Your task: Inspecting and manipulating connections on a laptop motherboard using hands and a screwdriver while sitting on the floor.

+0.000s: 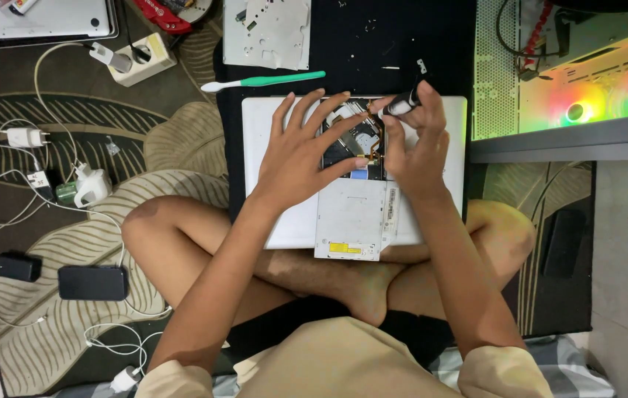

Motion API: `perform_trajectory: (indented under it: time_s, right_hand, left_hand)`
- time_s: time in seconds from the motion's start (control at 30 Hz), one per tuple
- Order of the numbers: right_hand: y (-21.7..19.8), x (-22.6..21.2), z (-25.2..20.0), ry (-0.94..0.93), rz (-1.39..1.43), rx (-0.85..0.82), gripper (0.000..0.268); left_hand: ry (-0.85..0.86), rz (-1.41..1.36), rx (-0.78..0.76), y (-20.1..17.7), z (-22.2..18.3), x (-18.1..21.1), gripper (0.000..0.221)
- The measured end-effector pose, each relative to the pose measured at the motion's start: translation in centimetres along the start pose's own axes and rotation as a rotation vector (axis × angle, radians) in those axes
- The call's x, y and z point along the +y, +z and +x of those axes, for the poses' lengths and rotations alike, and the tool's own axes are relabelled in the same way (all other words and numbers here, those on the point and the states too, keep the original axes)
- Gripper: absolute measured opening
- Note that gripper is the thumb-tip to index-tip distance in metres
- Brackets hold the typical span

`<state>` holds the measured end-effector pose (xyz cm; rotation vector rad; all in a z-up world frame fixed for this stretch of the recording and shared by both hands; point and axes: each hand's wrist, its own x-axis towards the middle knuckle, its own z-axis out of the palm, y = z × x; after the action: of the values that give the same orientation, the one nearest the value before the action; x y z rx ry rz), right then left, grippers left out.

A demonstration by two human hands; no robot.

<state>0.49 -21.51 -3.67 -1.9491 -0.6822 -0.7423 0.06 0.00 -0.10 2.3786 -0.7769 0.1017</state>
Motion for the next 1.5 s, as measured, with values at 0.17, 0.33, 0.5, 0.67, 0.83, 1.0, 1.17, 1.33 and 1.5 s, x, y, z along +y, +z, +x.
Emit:
perform_trajectory:
  time_s: [0.17,0.33,0.5,0.67,0.83,1.0,1.17,1.33,1.5]
  right_hand:
    - [-0.6,1.1,-0.9,-0.038,-0.107,-0.005,0.083]
    - [-0.2,0.7,-0.5,-0.034,-0.08,-0.015,0.075]
    - [-0.2,0.4,-0.2,0.019,-0.006,-0.023,0.073]
    - [-0.1,1.2,-0.8,0.001,-0.021,-0.029,0.065]
    - [-0.1,1.0,-0.5,-0.041,-0.051,-0.027,0.068]
    - [-0.6,2.5,-1.8,-0.043,-0.04,-0.048,0.066]
    - [0.2,0.5,-0.5,-0.061,0.037,0.001,0.064]
    - [-0.4,1.0,-4.8,0.355,-0.263,0.246,0.095]
    - [-1.1,-2.4,4.2,0.32,-0.047,0.184,0.028]
  left_hand:
    - [-0.004,-0.006,-0.01,-0.2,0.0,0.2,0.054]
    - [-0.003,0.022,-0.008,0.2,0.0,-0.1,0.055]
    - [-0.005,0.029,-0.014,0.0,0.1,0.1,0.055]
    - [0.0,0.037,-0.004,0.4,0.0,-0.2,0.055]
    - [0.007,0.046,0.008,0.3,0.0,-0.1,0.055]
    - [0.002,0.034,0.012,0.3,0.0,-0.1,0.055]
    - [-0.01,0.02,0.012,0.2,-0.2,0.1,0.055]
    - [0.002,0.014,0.028,-0.1,0.0,0.2,0.055]
    - [-0.002,0.016,0.035,-0.5,0.0,0.5,0.063]
